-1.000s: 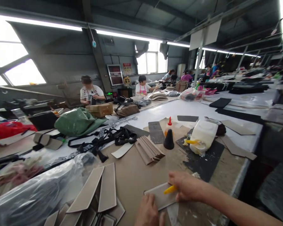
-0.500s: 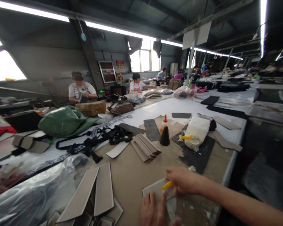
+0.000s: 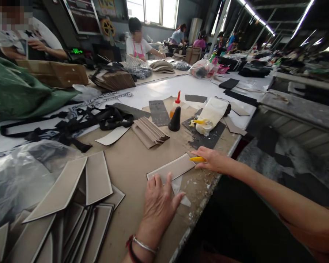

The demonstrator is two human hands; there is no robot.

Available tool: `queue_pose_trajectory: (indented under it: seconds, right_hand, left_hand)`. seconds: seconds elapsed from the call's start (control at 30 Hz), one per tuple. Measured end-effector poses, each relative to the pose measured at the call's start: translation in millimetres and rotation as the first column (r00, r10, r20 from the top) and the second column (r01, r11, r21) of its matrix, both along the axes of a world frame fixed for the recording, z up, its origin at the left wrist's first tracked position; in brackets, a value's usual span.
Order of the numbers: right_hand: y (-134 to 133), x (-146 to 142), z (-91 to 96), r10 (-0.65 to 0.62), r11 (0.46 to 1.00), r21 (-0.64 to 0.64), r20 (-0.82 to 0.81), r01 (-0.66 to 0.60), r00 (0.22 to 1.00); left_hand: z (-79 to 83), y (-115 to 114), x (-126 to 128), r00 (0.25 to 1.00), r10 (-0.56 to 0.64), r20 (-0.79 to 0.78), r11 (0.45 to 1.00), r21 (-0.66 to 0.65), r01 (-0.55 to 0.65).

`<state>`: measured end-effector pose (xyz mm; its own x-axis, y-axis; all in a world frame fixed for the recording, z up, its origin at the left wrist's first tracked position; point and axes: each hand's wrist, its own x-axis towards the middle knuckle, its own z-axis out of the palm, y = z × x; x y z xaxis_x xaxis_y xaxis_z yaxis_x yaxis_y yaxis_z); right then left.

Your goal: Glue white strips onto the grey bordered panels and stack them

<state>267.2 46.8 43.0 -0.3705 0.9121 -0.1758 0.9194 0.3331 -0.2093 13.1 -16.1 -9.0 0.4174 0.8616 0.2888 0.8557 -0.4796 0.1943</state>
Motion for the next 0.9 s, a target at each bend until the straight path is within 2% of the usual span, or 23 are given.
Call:
queue_pose_trajectory:
  seconds: [0.17,0.37,0.63,0.9]
  right_hand:
    - [15,-10,-8.4,0.007,0.997,-0.076,-0.019,-0.008,1.000]
    - [25,-8,-11.9,0.103,0.987,-0.125,-0.023,-0.105,0.994]
    - [23,-7,-12.4,0.157,0.982,-0.110,-0.002,-0.156,0.988]
    - [20,-10,-13.7,0.168,0.983,-0.081,0.044,-0.164,0.985]
  left_hand:
    - [1.0,0,0,1.000,0.013,0.000,1.000,-0.010,-0.013]
    - [-3.9,1,-2,1.000,-0.002,-0.010,0.999,0.040,0.002]
    - [-12.8,0,0,1.000,0.028,-0.006,0.998,0.063,-0.027]
    - [-10.5,2,-3,1.000,-0.015,-0.021,0.998,0.063,0.016]
